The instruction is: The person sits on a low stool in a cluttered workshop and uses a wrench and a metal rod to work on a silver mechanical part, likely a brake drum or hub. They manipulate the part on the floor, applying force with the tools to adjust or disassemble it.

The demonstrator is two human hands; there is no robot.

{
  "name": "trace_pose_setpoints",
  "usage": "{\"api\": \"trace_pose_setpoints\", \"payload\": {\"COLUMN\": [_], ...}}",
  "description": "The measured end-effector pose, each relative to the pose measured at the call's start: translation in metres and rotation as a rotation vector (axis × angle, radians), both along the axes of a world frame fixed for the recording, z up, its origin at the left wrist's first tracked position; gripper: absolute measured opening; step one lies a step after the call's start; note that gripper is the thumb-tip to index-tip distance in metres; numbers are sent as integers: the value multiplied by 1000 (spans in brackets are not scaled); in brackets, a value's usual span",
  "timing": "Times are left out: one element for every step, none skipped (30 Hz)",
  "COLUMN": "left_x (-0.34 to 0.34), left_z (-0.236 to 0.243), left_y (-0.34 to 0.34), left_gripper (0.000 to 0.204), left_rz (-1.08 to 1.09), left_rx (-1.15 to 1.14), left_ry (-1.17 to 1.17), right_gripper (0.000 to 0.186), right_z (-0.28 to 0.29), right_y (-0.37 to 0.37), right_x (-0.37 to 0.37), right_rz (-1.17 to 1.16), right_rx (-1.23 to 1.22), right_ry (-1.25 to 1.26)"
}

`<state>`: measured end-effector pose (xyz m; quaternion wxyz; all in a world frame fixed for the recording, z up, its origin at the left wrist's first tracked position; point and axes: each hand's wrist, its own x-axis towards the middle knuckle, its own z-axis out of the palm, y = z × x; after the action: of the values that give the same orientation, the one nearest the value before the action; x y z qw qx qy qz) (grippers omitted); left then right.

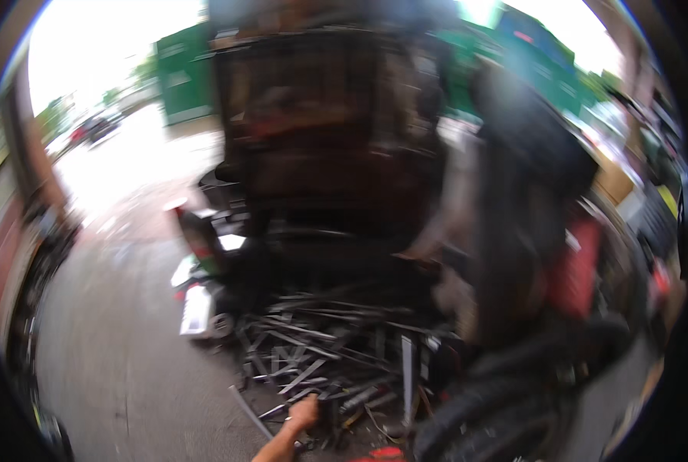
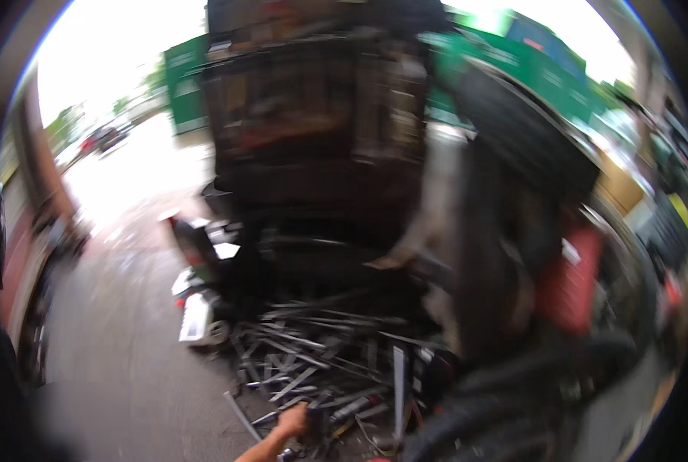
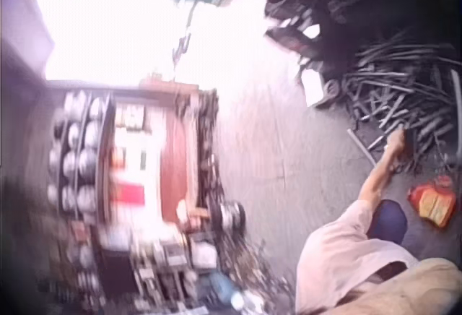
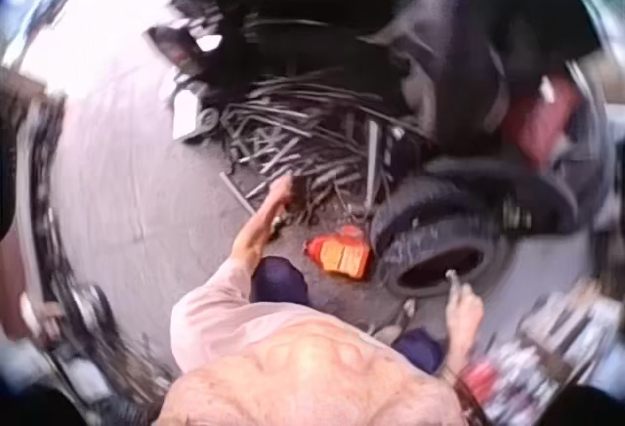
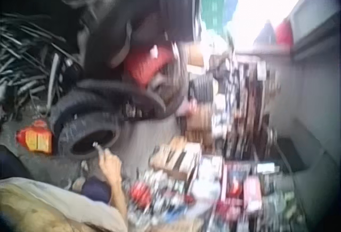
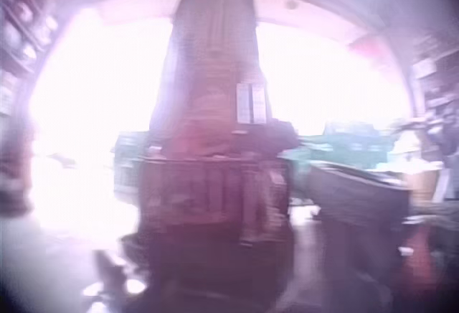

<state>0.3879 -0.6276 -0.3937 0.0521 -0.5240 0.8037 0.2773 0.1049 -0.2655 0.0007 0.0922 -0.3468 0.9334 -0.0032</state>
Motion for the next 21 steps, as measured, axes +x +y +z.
{"api": "trace_pose_setpoints", "payload": {"left_x": [11, 25, 35, 30, 68, 32, -18, -43, -63, -81, -99, -114, -126, -135, -142, -149, -146, -147, -154, -155, -162], "left_z": [-3, -9, -6, 21, 14, 48, 124, 181, 228, 274, 302, 311, 315, 316, 316, 321, 321, 324, 321, 321, 327], "left_y": [-2, 1, 10, 22, 3, 17, 41, 59, 79, 97, 110, 124, 133, 145, 156, 165, 180, 195, 208, 213, 221], "left_gripper": [26, 31, 33, 34, 29, 23, 20, 22, 27, 25, 24, 26, 26, 24, 22, 20, 18, 17, 15, 13, 12], "left_rz": [-3, 41, 42, 112, 115, 32, -62, 71, 225, 275, 330, 347, 331, 282, 228, 197, 171, 184, 218, 231, 200], "left_rx": [86, 10, -95, 86, 120, 216, 308, 437, 569, 601, 638, 698, 788, 776, 768, 871, 865, 858, 901, 921, 906], "left_ry": [-33, 86, 286, 237, 438, 403, 366, 534, 688, 697, 700, 790, 871, 839, 798, 736, 779, 745, 711, 651, 573], "right_gripper": [35, 33, 30, 29, 29, 28, 28, 30, 34, 36, 38, 37, 35, 34, 33, 32, 34, 36, 35, 36, 33], "right_z": [-4, -8, -14, -16, -29, -57, -95, -133, -167, -190, -208, -219, -226, -231, -242, -248, -232, -193, -182, -182, -175], "right_y": [33, 73, 117, 164, 197, 268, 350, 415, 459, 479, 498, 503, 503, 509, 518, 540, 519, 476, 490, 504, 500], "right_x": [-13, -24, -29, -20, -11, 15, 57, 88, 126, 173, 221, 253, 269, 276, 279, 280, 248, 202, 197, 208, 193], "right_rz": [-87, -107, -281, -388, -435, -576, -727, -752, -748, -901, -1042, -1153, -1239, -1304, -1339, -1331, -1533, -1516, -1314, -1184, -1289], "right_rx": [65, 50, 7, 83, 100, 280, 449, 603, 756, 617, 459, 354, 256, 135, -26, -184, -703, -6, 201, 160, 183], "right_ry": [62, 103, 1, -35, -101, -171, -256, -476, -709, -634, -545, -501, -455, -392, -314, -234, -207, -253, -150, -26, -197]}}
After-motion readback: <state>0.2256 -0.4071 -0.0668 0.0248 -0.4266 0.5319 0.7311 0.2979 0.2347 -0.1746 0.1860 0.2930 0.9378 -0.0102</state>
